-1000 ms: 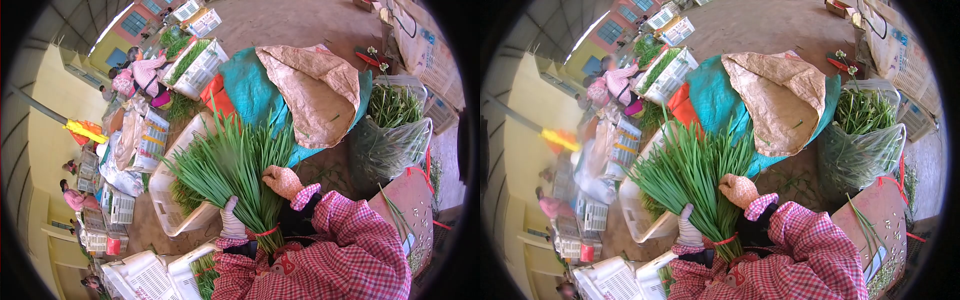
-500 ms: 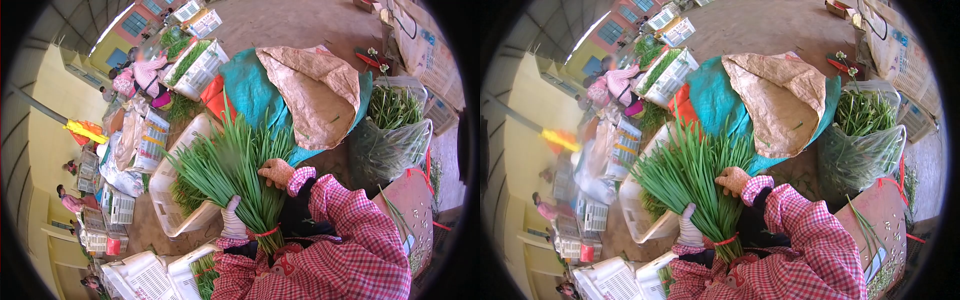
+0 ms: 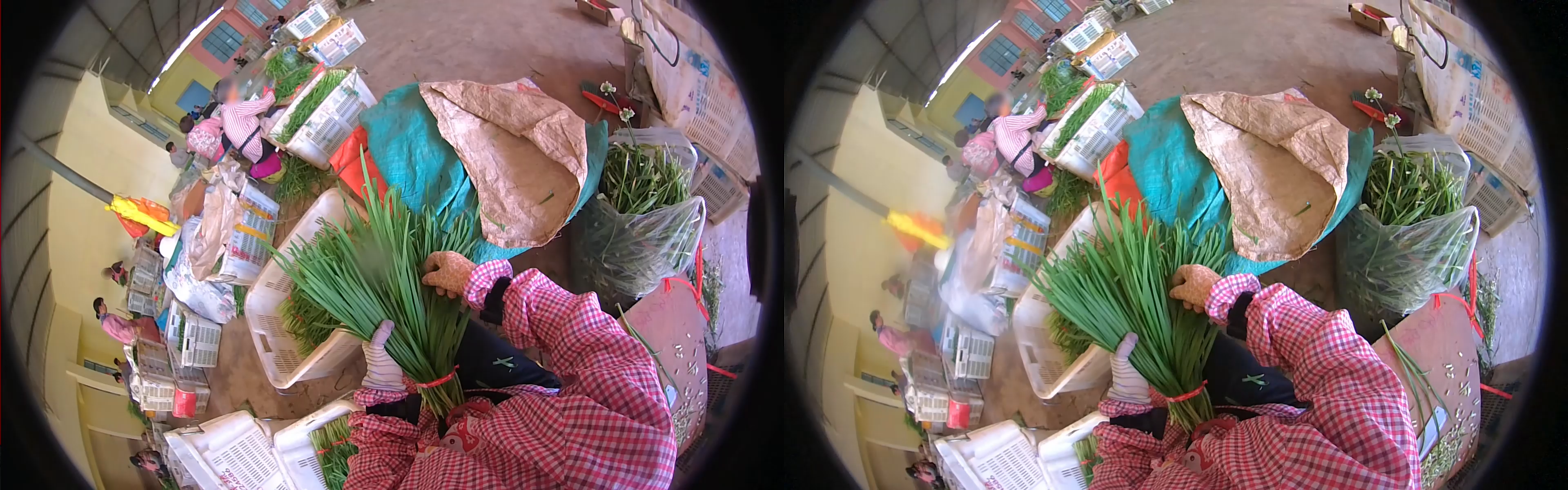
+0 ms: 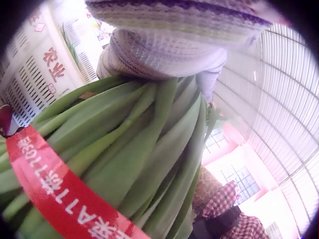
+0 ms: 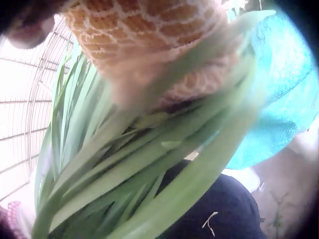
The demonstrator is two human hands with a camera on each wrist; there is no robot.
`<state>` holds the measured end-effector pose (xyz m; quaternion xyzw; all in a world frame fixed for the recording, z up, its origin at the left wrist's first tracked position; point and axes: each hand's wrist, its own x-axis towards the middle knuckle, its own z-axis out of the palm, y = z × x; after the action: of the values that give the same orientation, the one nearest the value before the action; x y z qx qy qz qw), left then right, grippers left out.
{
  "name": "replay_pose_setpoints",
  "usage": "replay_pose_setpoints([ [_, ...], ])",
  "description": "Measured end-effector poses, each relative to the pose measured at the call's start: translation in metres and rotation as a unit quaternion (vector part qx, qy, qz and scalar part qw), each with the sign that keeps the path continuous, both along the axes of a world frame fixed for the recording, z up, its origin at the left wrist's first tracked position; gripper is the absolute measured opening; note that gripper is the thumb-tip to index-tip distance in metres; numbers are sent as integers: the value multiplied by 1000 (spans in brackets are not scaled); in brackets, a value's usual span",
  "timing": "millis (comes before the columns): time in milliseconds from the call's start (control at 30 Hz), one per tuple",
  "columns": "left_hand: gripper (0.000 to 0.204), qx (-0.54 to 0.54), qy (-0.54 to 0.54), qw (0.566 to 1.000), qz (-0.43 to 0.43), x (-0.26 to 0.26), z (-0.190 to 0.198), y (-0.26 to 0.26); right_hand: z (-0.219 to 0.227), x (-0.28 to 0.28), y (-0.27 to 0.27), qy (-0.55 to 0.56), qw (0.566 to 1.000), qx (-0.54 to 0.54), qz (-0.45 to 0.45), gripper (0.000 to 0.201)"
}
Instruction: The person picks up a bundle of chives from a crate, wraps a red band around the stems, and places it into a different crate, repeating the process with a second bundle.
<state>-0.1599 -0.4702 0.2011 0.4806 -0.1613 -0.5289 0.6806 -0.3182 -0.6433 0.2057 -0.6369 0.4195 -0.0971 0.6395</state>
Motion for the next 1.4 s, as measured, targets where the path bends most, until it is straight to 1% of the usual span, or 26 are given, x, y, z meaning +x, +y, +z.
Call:
replay_pose_setpoints([
  [133,55,-7,16,1000,-6,1,-2,0,-4,0,0,-20,1000,16,-3,46],
  [200,56,-4,27,1000,-11,3,-3,1,-6,0,-1,-32,999,40,5,53],
  [233,56,-1,37,999,-14,4,-4,1,-5,0,-3,-31,999,40,5,53],
  [300,56,-6,29,1000,-9,4,-6,2,-2,1,-8,-30,994,102,38,60],
  [433,55,-11,29,999,-6,6,-10,2,-13,4,-13,-31,993,98,49,60],
  [500,55,-9,30,999,-7,9,-14,2,-21,6,-18,-34,989,121,76,60],
  [567,56,-8,30,999,-8,10,-15,3,-30,8,-21,-40,987,131,79,59],
  [633,52,-11,60,998,2,4,-7,1,-32,8,-22,-46,986,140,81,59],
  [733,53,-14,70,997,1,2,-3,0,-31,7,-22,-59,983,153,86,59],
  [833,53,-18,82,996,-6,3,-4,-1,-28,7,-20,-57,985,141,87,59],
  [933,54,-20,83,996,-8,10,-14,-1,-21,7,-16,-40,989,117,77,59],
  [1033,55,-16,74,997,-7,12,-17,0,-20,8,-20,-21,986,137,96,58],
  [1100,55,-16,83,996,-9,10,-14,0,-26,9,-24,-51,981,144,120,57],
  [1200,56,-13,94,995,-13,9,-10,0,-30,10,-25,-58,976,164,128,56],
  [1333,57,-17,112,993,-17,9,-10,-1,-37,14,-22,-74,973,197,96,52],
  [1400,58,-14,101,995,-22,11,-14,0,-42,16,-21,-107,967,217,75,51],
])
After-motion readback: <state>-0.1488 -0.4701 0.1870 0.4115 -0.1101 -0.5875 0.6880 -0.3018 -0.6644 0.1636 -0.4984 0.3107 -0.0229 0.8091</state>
